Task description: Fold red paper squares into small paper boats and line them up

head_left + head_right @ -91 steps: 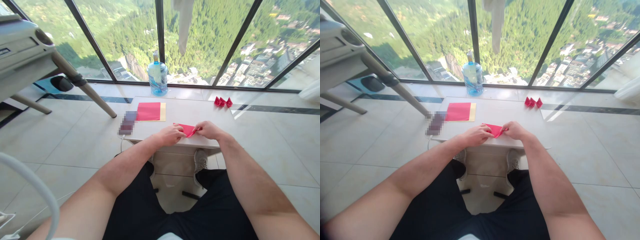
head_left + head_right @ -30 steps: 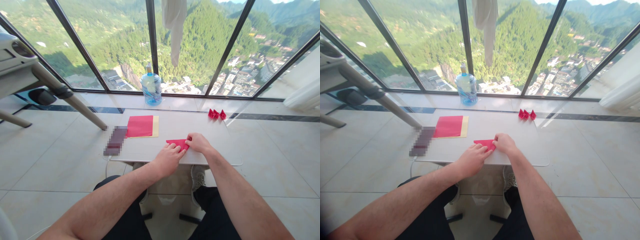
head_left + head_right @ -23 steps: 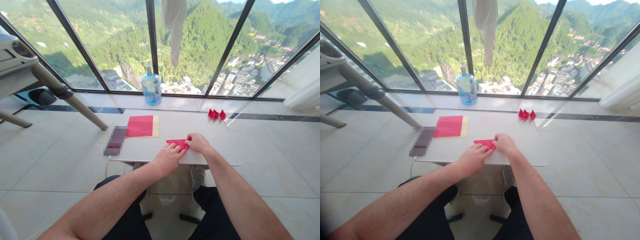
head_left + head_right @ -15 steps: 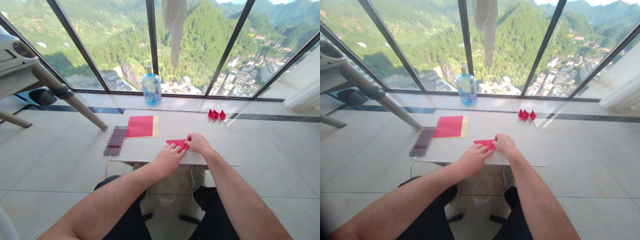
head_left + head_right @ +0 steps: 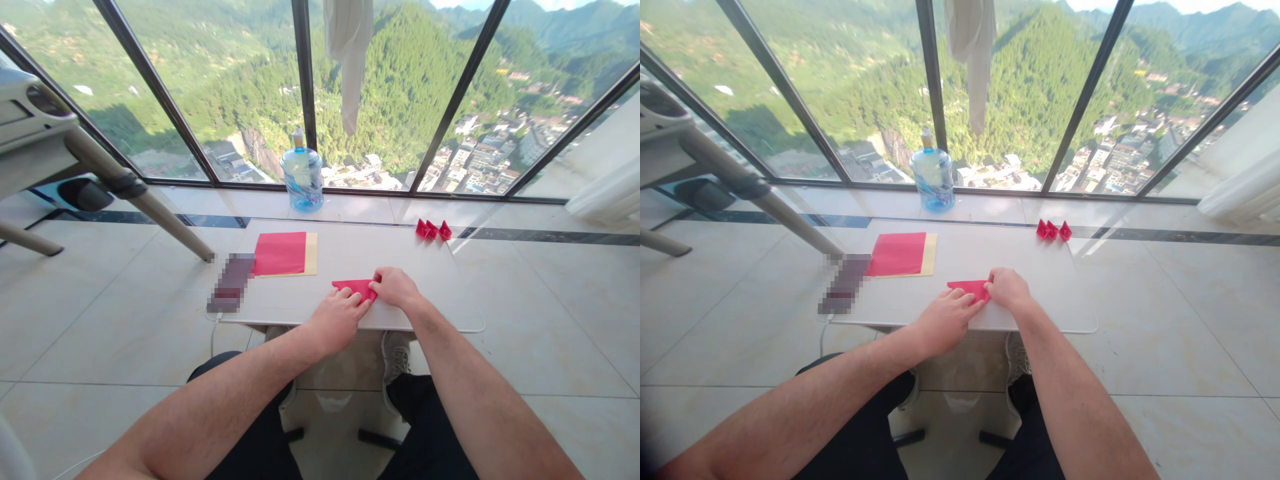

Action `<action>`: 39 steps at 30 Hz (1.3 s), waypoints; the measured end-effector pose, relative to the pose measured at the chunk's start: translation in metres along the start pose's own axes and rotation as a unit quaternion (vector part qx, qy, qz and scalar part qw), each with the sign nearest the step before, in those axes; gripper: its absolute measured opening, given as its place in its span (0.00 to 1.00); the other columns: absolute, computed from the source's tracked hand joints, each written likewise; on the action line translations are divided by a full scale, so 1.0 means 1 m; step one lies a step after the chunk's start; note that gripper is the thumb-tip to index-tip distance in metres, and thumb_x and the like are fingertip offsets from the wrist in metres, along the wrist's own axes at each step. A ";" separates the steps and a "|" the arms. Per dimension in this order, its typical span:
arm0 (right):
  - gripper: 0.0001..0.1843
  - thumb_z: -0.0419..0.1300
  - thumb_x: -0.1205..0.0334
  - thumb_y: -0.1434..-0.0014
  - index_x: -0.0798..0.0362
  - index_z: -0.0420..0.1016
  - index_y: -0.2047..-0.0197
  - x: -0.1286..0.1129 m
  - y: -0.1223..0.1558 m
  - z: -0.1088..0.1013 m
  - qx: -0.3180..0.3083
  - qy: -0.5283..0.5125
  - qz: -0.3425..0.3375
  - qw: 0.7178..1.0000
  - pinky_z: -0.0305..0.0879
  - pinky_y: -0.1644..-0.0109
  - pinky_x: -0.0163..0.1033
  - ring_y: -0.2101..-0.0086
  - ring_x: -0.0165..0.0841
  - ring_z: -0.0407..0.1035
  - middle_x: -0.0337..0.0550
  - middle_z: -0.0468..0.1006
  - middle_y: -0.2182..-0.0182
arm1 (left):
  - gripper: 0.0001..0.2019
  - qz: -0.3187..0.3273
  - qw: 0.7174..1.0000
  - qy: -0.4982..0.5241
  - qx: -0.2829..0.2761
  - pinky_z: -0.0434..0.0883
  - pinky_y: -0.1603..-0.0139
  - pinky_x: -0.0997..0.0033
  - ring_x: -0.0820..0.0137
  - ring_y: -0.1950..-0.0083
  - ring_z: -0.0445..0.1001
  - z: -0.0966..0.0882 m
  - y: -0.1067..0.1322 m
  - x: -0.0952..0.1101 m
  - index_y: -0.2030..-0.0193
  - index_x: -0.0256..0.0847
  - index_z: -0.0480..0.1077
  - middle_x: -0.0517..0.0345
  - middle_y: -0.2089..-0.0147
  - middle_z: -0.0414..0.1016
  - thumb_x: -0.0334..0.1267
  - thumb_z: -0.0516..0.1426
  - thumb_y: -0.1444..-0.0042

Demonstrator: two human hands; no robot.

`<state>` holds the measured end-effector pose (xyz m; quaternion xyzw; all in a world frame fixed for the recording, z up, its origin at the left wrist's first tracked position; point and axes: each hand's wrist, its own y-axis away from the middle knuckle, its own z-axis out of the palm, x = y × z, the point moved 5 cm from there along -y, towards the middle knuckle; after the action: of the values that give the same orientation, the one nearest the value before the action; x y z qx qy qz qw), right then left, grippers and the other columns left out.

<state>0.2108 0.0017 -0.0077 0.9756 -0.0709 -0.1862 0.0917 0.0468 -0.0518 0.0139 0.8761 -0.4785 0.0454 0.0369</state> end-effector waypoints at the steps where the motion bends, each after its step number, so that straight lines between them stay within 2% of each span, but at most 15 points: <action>1: 0.06 0.60 0.58 0.46 0.48 0.76 0.69 0.000 0.000 0.000 0.002 0.002 0.001 1.000 0.57 0.68 0.35 0.69 0.32 0.71 0.40 0.81 0.70 | 0.28 0.001 1.000 -0.001 -0.001 0.63 0.46 0.54 0.56 0.48 0.66 0.000 0.000 0.000 0.31 0.40 0.59 0.46 0.46 0.72 0.35 0.50 0.39; 21: 0.07 0.61 0.55 0.44 0.47 0.79 0.66 -0.001 0.003 -0.001 0.001 0.022 0.010 1.000 0.59 0.66 0.35 0.66 0.33 0.73 0.41 0.83 0.67 | 0.28 -0.006 1.000 -0.007 -0.003 0.64 0.46 0.54 0.57 0.48 0.66 -0.001 0.000 0.000 0.31 0.40 0.59 0.45 0.44 0.71 0.36 0.49 0.38; 39: 0.07 0.61 0.54 0.42 0.47 0.77 0.67 -0.001 0.003 -0.001 -0.001 0.028 0.000 1.000 0.59 0.65 0.36 0.66 0.33 0.73 0.41 0.82 0.68 | 0.28 -0.001 1.000 -0.002 -0.002 0.64 0.44 0.54 0.56 0.47 0.66 0.000 -0.002 -0.001 0.31 0.41 0.59 0.45 0.44 0.71 0.37 0.50 0.39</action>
<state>0.2099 -0.0010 -0.0063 0.9803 -0.0682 -0.1589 0.0952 0.0480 -0.0494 0.0140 0.8765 -0.4781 0.0425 0.0376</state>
